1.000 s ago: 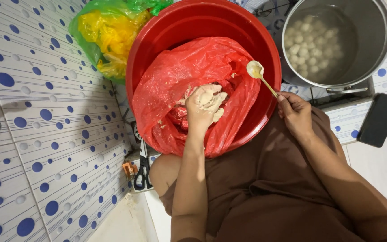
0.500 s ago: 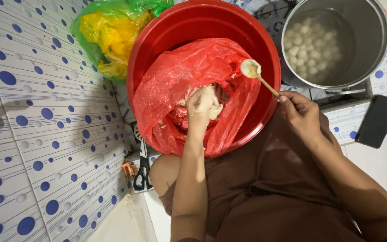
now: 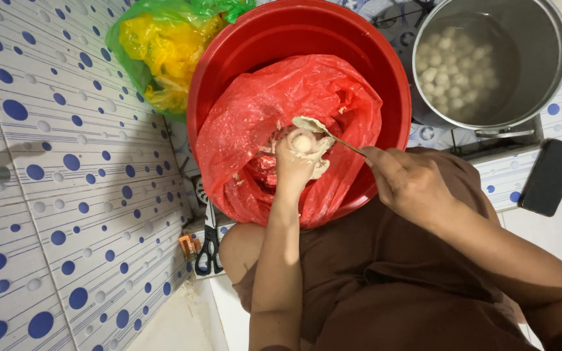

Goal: Forming meatballs by squeezing meat paste through the hand and scooping it into a pot of water with a spoon.

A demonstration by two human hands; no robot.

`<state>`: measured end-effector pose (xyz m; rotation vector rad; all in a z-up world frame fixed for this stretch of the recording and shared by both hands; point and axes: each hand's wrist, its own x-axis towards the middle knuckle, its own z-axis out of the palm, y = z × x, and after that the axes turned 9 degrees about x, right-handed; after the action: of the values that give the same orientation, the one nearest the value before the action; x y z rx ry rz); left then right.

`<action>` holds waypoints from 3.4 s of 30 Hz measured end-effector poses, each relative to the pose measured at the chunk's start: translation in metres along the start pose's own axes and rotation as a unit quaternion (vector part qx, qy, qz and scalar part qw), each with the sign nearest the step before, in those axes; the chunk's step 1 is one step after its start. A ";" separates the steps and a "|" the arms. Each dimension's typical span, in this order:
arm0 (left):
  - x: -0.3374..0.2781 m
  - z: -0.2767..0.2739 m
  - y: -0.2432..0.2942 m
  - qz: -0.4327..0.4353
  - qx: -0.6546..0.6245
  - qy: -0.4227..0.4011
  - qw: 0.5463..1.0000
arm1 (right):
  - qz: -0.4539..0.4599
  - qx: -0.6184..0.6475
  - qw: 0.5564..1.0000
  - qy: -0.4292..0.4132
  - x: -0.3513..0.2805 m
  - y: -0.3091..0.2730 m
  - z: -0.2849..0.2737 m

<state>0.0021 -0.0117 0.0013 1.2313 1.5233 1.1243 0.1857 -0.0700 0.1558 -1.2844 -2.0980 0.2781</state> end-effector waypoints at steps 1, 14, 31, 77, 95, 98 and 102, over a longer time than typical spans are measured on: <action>-0.002 -0.004 0.014 0.000 0.000 0.000 1.000 | 0.000 0.001 1.000 0.000 0.001 -0.001 0.001; 0.015 -0.003 0.005 -0.182 0.152 -0.090 0.967 | 0.430 0.371 0.822 -0.041 -0.016 0.017 0.021; 0.023 -0.001 -0.032 -0.045 0.285 -0.074 0.955 | 0.360 -0.092 0.926 0.063 -0.095 0.265 0.010; 0.024 -0.002 -0.043 -0.072 -0.114 -0.030 0.990 | 0.403 0.291 0.862 0.093 -0.081 0.095 0.047; 0.012 -0.009 0.028 -0.147 -0.045 -0.009 0.988 | 0.366 0.412 0.821 0.149 -0.083 0.119 0.066; 0.009 -0.012 0.049 -0.120 -0.108 -0.019 0.987 | 0.363 0.411 0.823 0.148 -0.087 0.122 0.070; 0.023 -0.013 -0.044 -0.065 -0.202 -0.055 0.976 | 0.363 0.415 0.820 0.151 -0.088 0.123 0.070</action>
<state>-0.0229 0.0045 -0.0401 0.8883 1.1982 1.1872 0.2570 -0.0735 0.0054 -1.3542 -0.9116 1.0976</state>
